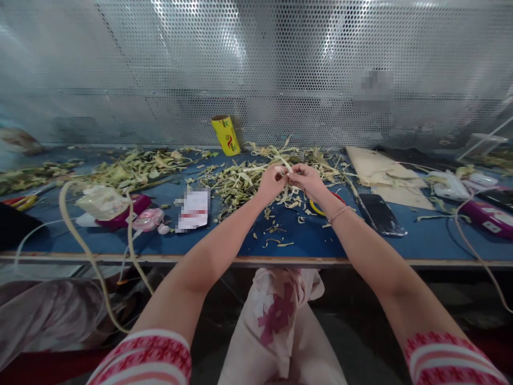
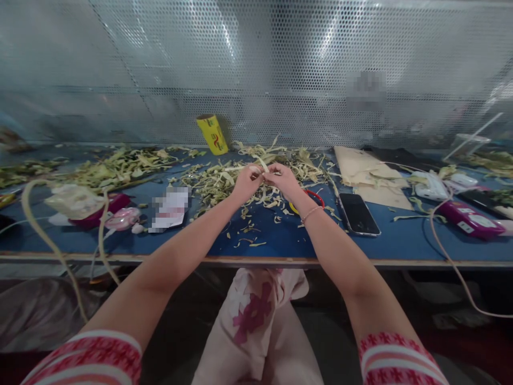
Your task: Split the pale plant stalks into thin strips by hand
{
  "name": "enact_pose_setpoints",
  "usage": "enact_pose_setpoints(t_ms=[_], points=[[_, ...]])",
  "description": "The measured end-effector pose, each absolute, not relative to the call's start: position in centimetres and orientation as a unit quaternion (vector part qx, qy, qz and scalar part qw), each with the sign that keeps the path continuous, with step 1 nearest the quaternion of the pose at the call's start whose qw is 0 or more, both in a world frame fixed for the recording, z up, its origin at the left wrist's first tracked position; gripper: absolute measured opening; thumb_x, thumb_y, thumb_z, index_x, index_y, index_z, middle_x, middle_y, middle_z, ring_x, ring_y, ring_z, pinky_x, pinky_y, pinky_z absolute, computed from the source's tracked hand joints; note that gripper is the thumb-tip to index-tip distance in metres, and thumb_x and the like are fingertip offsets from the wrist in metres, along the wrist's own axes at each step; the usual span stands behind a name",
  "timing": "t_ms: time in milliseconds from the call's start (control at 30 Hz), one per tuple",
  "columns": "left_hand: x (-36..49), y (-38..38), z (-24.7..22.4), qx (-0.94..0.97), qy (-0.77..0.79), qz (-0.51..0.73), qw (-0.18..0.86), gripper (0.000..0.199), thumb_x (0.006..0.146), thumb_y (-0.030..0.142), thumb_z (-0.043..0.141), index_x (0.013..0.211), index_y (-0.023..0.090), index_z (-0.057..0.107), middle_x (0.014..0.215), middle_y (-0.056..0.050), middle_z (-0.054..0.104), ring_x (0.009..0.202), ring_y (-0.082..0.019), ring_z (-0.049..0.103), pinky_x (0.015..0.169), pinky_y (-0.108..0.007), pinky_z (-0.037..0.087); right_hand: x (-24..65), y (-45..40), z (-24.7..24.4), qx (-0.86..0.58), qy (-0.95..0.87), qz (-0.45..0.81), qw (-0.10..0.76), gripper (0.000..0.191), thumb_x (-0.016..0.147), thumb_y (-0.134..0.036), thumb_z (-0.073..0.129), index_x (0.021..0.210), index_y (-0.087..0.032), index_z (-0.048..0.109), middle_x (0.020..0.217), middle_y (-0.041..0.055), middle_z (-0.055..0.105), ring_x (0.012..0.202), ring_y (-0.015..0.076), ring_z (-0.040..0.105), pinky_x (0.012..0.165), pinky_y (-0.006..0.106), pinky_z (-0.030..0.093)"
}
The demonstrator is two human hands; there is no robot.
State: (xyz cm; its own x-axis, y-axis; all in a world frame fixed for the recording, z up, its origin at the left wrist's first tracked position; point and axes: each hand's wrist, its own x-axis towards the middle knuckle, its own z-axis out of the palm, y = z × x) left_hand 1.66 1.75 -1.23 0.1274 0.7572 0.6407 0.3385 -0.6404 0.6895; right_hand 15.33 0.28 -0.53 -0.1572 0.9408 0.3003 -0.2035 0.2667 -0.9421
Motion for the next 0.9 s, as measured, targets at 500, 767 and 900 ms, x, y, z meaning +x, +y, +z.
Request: enact_pose_setpoints(t_ms=[500, 767, 900], points=[[1.89, 1.03, -0.86, 0.690, 0.416, 0.535, 0.255, 0.009, 0.079, 0.019, 0.054, 0.070, 0.017, 0.053, 0.057, 0.002, 0.050, 0.054, -0.010, 0.045, 0.055, -0.024, 0.036, 15.44, 0.48, -0.46, -0.390, -0.569, 0.450, 0.568, 0.037, 0.057, -0.042, 0.078, 0.067, -0.020, 0.050, 0.064, -0.0043, 0.049, 0.059, 0.0100, 0.052, 0.059, 0.028, 0.051], [1.98, 1.13, -0.81, 0.688, 0.391, 0.532, 0.299, 0.005, 0.074, 0.019, 0.061, 0.075, 0.016, 0.059, 0.059, 0.003, 0.052, 0.050, -0.008, 0.040, 0.051, -0.022, 0.033, 15.65, 0.94, -0.93, -0.398, -0.601, 0.414, 0.556, 0.033, 0.062, -0.043, 0.072, 0.071, -0.021, 0.049, 0.067, -0.0036, 0.050, 0.059, 0.0105, 0.051, 0.058, 0.028, 0.050], [1.96, 1.05, -0.71, 0.684, 0.405, 0.524, 0.307, 0.003, 0.072, 0.016, 0.060, 0.071, 0.016, 0.057, 0.056, 0.003, 0.049, 0.050, -0.008, 0.040, 0.052, -0.023, 0.032, 15.57, 0.94, -1.00, -0.407, -0.622, 0.384, 0.548, 0.032, 0.065, -0.042, 0.071, 0.072, -0.021, 0.047, 0.067, -0.0036, 0.049, 0.057, 0.0103, 0.050, 0.056, 0.028, 0.048]])
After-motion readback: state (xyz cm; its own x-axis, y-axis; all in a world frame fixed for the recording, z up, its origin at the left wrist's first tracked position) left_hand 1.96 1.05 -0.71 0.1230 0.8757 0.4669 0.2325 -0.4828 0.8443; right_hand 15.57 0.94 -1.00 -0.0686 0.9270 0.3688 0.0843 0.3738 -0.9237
